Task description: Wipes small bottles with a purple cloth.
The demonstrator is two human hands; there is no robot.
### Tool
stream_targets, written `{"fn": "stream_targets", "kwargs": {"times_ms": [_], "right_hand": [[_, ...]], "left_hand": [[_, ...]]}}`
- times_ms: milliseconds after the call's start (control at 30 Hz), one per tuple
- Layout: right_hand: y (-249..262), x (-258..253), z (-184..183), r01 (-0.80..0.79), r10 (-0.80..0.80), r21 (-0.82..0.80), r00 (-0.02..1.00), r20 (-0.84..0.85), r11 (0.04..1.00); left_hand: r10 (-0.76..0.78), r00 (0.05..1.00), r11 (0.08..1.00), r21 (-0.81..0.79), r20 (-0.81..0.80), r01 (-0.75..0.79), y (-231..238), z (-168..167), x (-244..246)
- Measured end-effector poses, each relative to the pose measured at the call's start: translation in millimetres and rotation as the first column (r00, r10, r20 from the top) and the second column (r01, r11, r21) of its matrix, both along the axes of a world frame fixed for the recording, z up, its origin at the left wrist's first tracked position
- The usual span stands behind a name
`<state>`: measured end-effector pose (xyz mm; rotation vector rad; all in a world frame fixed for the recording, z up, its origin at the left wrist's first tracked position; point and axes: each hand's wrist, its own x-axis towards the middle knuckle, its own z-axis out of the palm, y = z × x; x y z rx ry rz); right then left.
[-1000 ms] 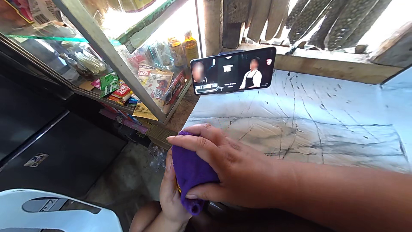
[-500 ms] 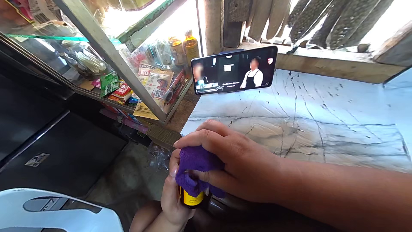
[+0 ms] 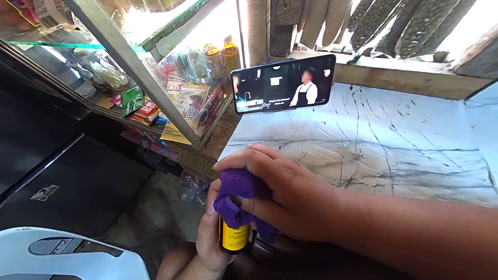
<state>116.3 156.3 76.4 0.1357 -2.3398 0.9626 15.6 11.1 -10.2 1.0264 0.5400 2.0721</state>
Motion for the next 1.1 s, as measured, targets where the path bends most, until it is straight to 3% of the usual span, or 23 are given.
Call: {"fn": "stream_targets", "kwargs": {"times_ms": [333, 633, 867, 1100], "right_hand": [[0, 0, 0, -0.010, 0.010, -0.028, 1.000, 0.016, 1.000], [-1, 0, -3, 0.060, -0.061, -0.089, 0.998, -0.002, 0.994], [-3, -2, -5, 0.020, -0.018, 0.073, 1.000, -0.021, 0.997], [-6, -1, -4, -0.061, 0.047, 0.164, 0.995, 0.090, 0.985]], "left_hand": [[-0.070, 0.997, 0.997, 0.011, 0.036, 0.070, -2, -5, -1], [0.157, 0.969, 0.982, -0.072, -0.189, -0.173, 0, -4, 0], [0.306, 0.951, 0.939, -0.153, -0.039, -0.308, 0, 0, 1], [0.254, 0.958, 0.965, -0.101, 0.131, -0.242, -1, 11, -6]]}}
